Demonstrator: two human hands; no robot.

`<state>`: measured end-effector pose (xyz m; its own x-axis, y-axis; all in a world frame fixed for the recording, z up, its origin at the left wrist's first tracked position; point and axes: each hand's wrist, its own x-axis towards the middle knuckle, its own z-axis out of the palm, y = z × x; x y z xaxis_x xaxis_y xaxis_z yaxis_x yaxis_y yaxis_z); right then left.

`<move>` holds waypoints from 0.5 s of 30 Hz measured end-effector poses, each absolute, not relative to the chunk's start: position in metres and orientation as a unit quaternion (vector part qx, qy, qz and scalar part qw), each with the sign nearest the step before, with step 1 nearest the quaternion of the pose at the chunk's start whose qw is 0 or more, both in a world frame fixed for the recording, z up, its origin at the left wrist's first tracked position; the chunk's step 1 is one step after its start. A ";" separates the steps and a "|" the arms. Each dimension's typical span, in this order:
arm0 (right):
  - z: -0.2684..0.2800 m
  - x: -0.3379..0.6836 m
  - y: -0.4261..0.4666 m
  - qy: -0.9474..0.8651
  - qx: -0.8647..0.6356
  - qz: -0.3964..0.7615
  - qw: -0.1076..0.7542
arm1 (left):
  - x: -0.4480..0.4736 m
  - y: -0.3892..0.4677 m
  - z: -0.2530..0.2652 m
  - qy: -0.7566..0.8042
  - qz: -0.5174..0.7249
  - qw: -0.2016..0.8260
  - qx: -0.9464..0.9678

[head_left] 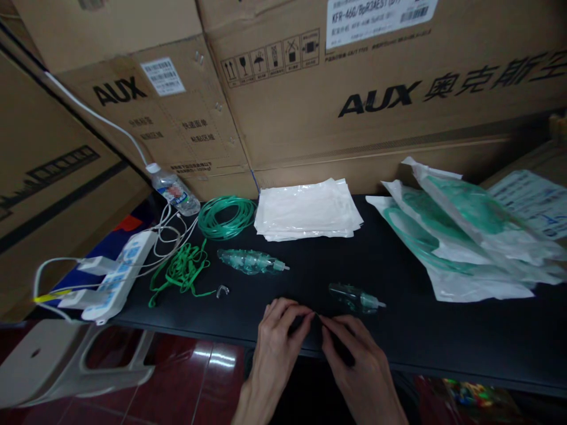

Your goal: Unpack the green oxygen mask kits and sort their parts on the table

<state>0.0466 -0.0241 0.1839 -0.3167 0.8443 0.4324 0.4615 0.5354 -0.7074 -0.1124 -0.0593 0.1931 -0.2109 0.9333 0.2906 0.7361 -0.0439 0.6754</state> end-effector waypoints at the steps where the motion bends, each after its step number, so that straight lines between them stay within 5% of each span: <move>1: 0.183 0.046 -0.024 -0.774 -0.423 0.233 0.409 | -0.113 -0.060 0.192 0.678 0.382 0.130 0.615; 7: 0.185 0.044 -0.011 -0.772 -0.398 0.236 0.436 | -0.116 -0.066 0.198 0.656 0.424 0.171 0.601; 15: 0.207 0.051 -0.002 -0.755 -0.299 0.370 0.452 | -0.131 -0.077 0.220 0.600 0.448 0.379 0.544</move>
<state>0.0507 -0.0019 0.2069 -0.4124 0.7854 0.4617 0.1162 0.5479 -0.8284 -0.1312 -0.0771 0.2201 -0.1220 0.9920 0.0321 0.3135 0.0079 0.9495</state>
